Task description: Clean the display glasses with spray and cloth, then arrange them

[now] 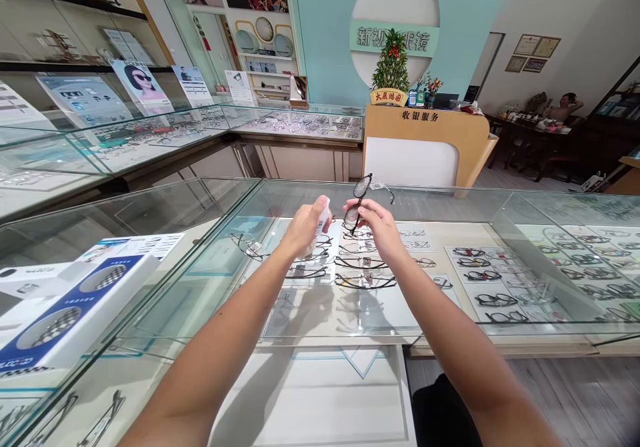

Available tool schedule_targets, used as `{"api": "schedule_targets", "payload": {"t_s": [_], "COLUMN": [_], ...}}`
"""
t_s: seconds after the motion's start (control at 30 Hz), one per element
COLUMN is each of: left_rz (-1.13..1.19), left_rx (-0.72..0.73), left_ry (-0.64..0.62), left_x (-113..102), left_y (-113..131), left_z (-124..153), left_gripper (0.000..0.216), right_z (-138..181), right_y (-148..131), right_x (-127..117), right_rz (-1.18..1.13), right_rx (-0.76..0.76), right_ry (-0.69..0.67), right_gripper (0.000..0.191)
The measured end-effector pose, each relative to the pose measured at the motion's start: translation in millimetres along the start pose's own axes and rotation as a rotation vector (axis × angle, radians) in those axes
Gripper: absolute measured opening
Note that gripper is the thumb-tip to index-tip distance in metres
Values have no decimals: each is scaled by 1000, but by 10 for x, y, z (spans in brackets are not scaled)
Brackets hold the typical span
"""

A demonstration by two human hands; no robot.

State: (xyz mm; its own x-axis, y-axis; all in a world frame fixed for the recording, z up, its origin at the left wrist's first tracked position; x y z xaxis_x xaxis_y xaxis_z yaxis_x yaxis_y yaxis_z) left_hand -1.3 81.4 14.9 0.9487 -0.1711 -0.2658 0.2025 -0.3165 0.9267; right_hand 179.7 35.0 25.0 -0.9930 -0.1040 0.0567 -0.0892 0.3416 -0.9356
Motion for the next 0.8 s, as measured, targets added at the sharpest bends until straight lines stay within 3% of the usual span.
{"api": "schedule_targets", "payload": {"t_s": [0.07,0.23,0.37,0.6,0.8], "left_rz": [-3,-127,-433,-877,-928], "left_rx": [13,40,0,-299,-432], "left_ry": [109,379,493,406,326], "left_x": [-171,-729,-1041,-1136,-1131], "left_y": [-46,-251,-374,-521,-607], "left_z": [-62,-213,-259,-252,-226], "left_gripper": [68,11,16,23,30], "right_z": [-3,-25,-28,-26,-34], "right_y": [-1,42,57,59,79], "right_x": [-12,-37,-36,-41,-35], "right_rz": [-2,-10,-49,-60,-66], "right_rx": [-4,2,1,5,22], "right_ry": [3,11,9,14,14], "right_gripper": [38,39,37,36,38]}}
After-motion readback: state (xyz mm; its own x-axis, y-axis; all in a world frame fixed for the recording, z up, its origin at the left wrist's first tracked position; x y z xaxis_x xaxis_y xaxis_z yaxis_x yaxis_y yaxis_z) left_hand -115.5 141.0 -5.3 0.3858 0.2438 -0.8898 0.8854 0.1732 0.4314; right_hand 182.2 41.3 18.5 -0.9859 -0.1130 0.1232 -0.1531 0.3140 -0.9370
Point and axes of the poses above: each hand's wrist, its own z-axis away from the middle knuckle, its own x-axis out of the palm, y = z × x, the point moved 8 cm from there along -z, towards the middle knuckle, and after that the axes turned 2 degrees about z, right-handed, at the moved point
